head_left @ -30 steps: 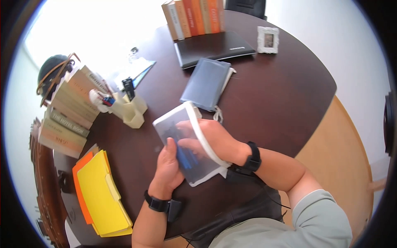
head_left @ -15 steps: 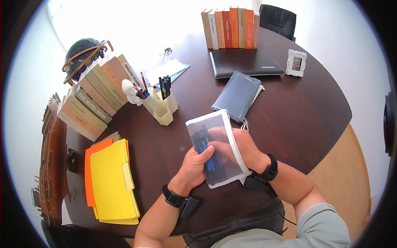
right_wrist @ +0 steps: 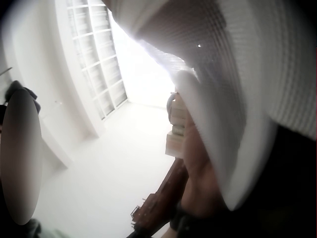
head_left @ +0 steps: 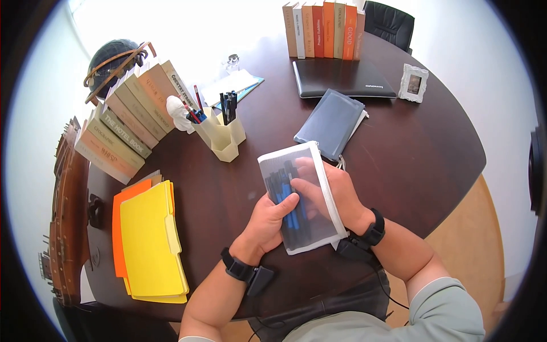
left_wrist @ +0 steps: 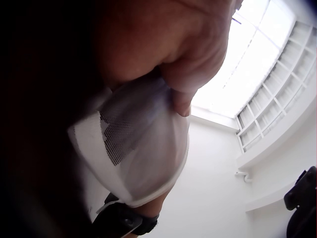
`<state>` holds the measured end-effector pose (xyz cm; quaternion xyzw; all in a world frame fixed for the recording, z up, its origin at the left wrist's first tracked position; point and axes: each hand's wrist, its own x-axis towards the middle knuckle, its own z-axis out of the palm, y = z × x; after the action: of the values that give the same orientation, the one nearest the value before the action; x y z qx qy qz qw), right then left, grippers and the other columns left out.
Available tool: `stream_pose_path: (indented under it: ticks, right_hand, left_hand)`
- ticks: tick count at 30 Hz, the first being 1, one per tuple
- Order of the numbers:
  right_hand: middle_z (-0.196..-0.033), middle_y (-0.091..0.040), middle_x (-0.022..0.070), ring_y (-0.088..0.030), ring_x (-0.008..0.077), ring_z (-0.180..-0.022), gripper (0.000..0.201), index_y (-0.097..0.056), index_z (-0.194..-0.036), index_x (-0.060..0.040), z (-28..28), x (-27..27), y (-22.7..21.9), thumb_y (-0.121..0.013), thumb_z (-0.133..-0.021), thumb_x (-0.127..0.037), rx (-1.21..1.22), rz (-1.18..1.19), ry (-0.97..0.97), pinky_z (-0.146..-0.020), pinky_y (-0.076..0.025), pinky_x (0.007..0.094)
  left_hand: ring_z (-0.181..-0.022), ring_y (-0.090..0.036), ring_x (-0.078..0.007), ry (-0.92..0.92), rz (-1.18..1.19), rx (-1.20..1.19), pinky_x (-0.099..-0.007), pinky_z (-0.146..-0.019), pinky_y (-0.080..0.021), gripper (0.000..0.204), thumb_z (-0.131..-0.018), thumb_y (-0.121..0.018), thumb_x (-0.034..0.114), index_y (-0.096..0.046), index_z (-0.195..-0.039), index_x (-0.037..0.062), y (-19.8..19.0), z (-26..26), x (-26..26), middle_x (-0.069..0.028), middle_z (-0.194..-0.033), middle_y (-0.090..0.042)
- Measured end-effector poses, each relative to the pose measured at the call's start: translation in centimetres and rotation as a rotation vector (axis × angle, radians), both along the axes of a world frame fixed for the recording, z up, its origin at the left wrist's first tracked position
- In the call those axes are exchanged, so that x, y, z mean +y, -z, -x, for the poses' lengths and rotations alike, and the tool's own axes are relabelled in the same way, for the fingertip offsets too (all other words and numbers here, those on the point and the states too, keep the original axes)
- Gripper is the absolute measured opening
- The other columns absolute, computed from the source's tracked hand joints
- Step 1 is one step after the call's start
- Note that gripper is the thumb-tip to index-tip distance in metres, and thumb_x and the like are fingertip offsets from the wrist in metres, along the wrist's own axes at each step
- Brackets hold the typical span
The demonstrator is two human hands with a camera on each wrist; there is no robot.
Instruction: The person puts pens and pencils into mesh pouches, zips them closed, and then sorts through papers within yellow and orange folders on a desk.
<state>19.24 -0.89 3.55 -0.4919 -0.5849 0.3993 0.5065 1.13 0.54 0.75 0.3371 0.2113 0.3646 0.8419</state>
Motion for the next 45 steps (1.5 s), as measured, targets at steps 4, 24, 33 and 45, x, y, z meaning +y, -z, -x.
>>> stream_pose_path:
  ticks: [4,24,33,45]
  right_hand:
    - [-0.106,-0.071,0.016,-0.071,0.0213,-0.067,0.045,-0.061,-0.135,-0.0007,-0.4,-0.2,-0.7,-0.072,-0.094,-0.016,-0.06,0.041,-0.04,-0.062,-0.059,0.0316]
    - [-0.116,-0.07,0.021,-0.072,0.0343,-0.094,0.043,-0.066,-0.128,-0.0017,-1.3,0.7,0.6,-0.076,-0.089,-0.016,-0.201,-0.124,-0.105,-0.084,-0.057,0.0395]
    - [-0.098,-0.073,0.0196,-0.073,0.0312,-0.087,0.044,-0.066,-0.128,-0.0037,-1.4,0.4,0.1,-0.077,-0.088,-0.018,-0.162,-0.062,-0.101,-0.079,-0.058,0.0381]
    - [-0.087,-0.072,0.0244,-0.073,0.0314,-0.078,0.046,-0.069,-0.119,0.0075,-1.1,-0.1,-0.7,-0.077,-0.09,-0.027,-0.227,-0.018,-0.051,-0.073,-0.057,0.037]
  left_hand:
    - [-0.108,-0.068,-0.0209,-0.008,0.017,0.029,-0.0393,-0.094,-0.059,0.048,-0.099,-0.073,0.026,-0.054,-0.137,0.0047,0.2,0.0,0.0,-0.0079,-0.123,-0.066]
    - [-0.102,-0.069,-0.019,-0.069,0.04,0.047,-0.0372,-0.089,-0.06,0.037,-0.102,-0.069,0.022,-0.057,-0.132,0.0041,0.3,-0.2,-0.2,-0.0077,-0.119,-0.067]
    - [-0.102,-0.068,-0.0187,-0.08,0.037,0.052,-0.0372,-0.089,-0.06,0.039,-0.103,-0.068,0.023,-0.055,-0.135,0.0042,0.1,-0.4,-0.2,-0.0073,-0.119,-0.066]
    - [-0.115,-0.065,-0.0193,-0.072,0.072,0.025,-0.0402,-0.099,-0.057,0.042,-0.104,-0.066,0.025,-0.053,-0.139,0.0062,0.4,-0.1,-0.2,-0.0064,-0.129,-0.065]
